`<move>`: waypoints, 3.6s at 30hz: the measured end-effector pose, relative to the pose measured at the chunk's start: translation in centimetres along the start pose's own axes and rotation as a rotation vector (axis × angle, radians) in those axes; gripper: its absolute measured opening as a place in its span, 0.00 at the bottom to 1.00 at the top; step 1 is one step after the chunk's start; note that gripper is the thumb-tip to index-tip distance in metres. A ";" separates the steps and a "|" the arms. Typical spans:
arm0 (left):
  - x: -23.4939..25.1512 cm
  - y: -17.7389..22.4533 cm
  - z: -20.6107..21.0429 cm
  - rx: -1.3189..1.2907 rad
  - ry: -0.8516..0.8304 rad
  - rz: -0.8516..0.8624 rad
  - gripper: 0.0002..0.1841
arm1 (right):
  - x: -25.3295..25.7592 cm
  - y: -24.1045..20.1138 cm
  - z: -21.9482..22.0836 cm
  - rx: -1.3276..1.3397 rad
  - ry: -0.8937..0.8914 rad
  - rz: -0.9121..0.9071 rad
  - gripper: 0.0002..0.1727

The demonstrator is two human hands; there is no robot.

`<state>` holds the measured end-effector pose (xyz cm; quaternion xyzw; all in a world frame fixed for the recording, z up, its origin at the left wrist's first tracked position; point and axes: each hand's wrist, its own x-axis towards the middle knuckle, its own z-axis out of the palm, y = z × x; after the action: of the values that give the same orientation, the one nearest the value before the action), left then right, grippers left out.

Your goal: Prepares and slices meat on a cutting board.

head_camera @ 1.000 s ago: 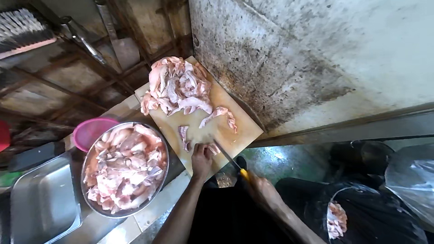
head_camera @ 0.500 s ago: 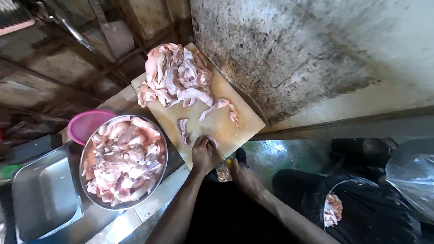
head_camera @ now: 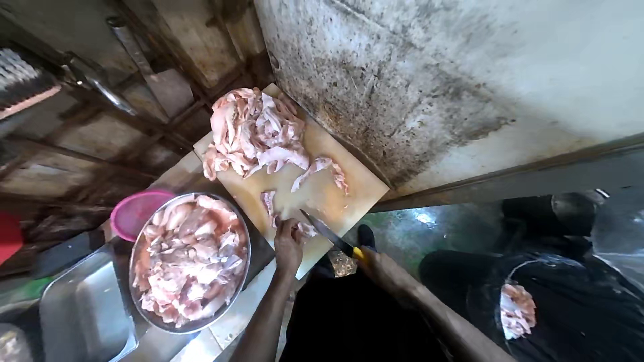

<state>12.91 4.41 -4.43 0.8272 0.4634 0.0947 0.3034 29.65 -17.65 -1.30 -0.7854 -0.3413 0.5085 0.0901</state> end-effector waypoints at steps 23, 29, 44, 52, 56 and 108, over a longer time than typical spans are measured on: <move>1.6 2.2 -3.2 0.111 -0.541 -0.222 0.19 | -1.1 -1.9 1.1 0.052 0.205 0.002 0.24; 0.7 1.7 -2.9 -0.279 -0.481 -0.367 0.18 | -2.1 -3.8 2.1 0.079 0.229 -0.048 0.24; -1.6 0.2 1.3 0.054 -0.087 0.165 0.07 | -3.7 -7.5 3.5 -0.034 0.017 0.128 0.25; -1.8 0.6 1.6 0.112 -0.018 0.182 0.06 | 2.3 -9.6 4.2 0.087 0.064 0.056 0.24; -1.8 0.8 1.4 0.183 -0.039 0.156 0.08 | 2.4 -8.4 5.2 0.104 0.064 0.038 0.24; -0.3 3.4 -1.2 -0.440 -0.148 -0.205 0.13 | -1.5 -0.6 0.4 0.172 0.340 -0.079 0.26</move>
<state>14.58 3.38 -1.43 0.6945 0.4897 0.1011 0.5174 28.62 -18.21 -0.07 -0.8352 -0.3071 0.3920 0.2333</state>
